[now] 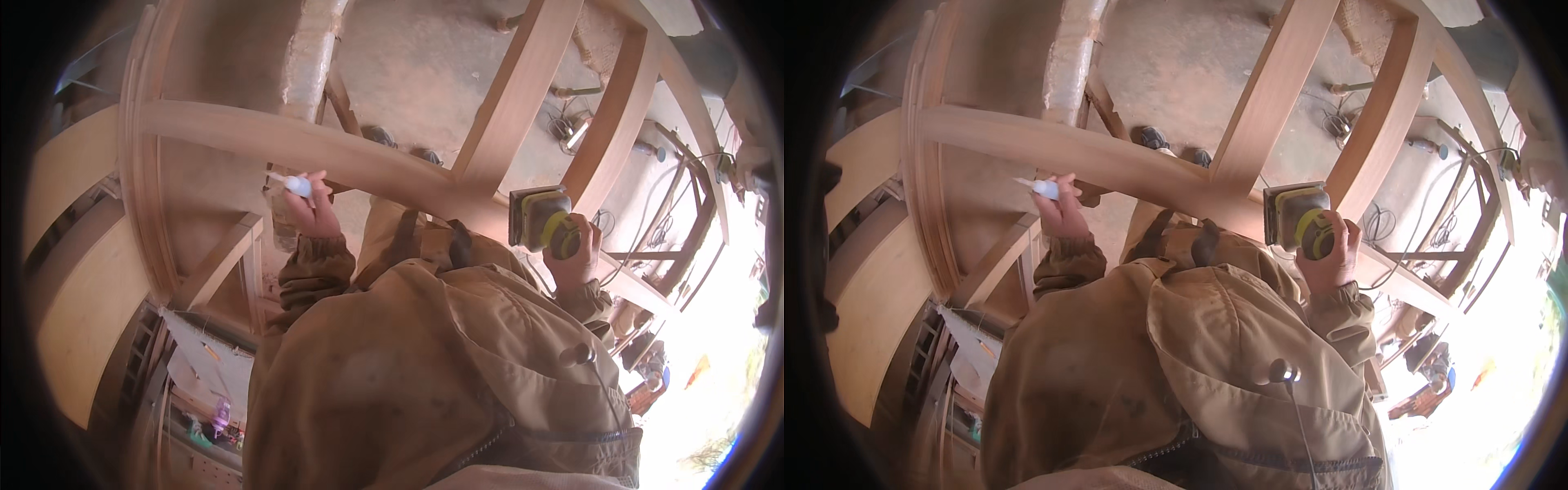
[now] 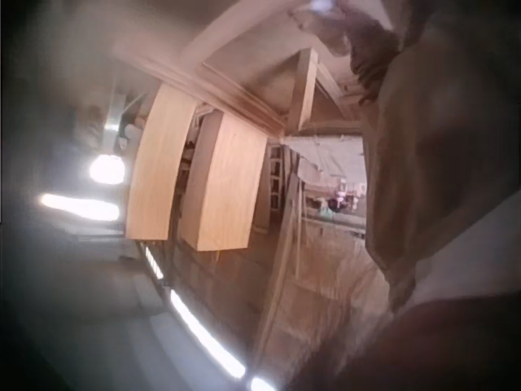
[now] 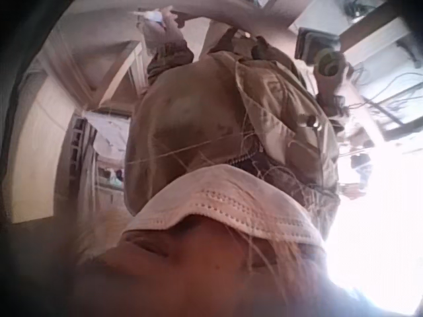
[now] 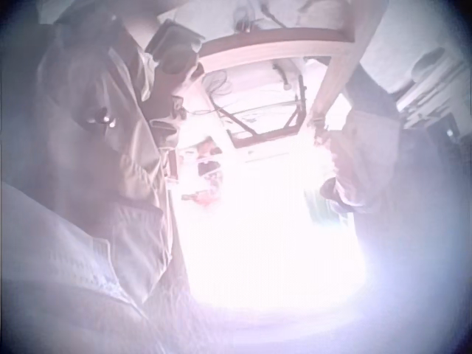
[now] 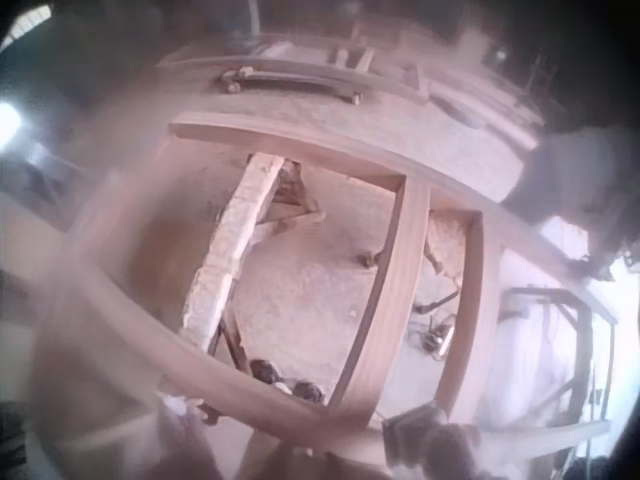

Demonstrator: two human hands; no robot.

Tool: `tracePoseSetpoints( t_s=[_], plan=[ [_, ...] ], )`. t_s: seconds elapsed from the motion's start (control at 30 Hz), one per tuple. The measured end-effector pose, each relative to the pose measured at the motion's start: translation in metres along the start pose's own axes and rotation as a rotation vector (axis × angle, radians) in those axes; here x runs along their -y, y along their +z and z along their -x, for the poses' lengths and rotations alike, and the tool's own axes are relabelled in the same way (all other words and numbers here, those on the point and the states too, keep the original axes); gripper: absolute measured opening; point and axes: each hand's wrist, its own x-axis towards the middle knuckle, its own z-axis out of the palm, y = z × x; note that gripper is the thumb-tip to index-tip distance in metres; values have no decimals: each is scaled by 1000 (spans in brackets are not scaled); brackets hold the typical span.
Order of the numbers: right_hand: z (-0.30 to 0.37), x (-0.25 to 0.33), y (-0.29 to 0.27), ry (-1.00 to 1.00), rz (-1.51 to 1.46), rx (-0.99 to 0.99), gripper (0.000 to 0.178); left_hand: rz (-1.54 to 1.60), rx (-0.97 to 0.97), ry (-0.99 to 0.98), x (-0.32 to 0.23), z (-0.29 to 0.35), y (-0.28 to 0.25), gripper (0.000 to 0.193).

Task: The person uses a handheld electric sander to smooth the surfaces of a large wooden frame structure. They move the sander along various edges and flat sections of the frame, occasionally repositioning their hands to reach different areas.

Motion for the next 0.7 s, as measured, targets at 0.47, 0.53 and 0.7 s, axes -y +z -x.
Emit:
tracePoseSetpoints(
  t_s=[0.47,0.53,0.7],
  plan=[
    [-23,31,21,0,86,-149,67,25,38,-208,35,-87,-3,28],
    [-28,44,21,113,62,-57,76,-35,23,-154,41,-96,-7,28],
    [-51,60,22,-6,80,92,76,25,-76,-85,52,-117,-15,31]
  ],
)
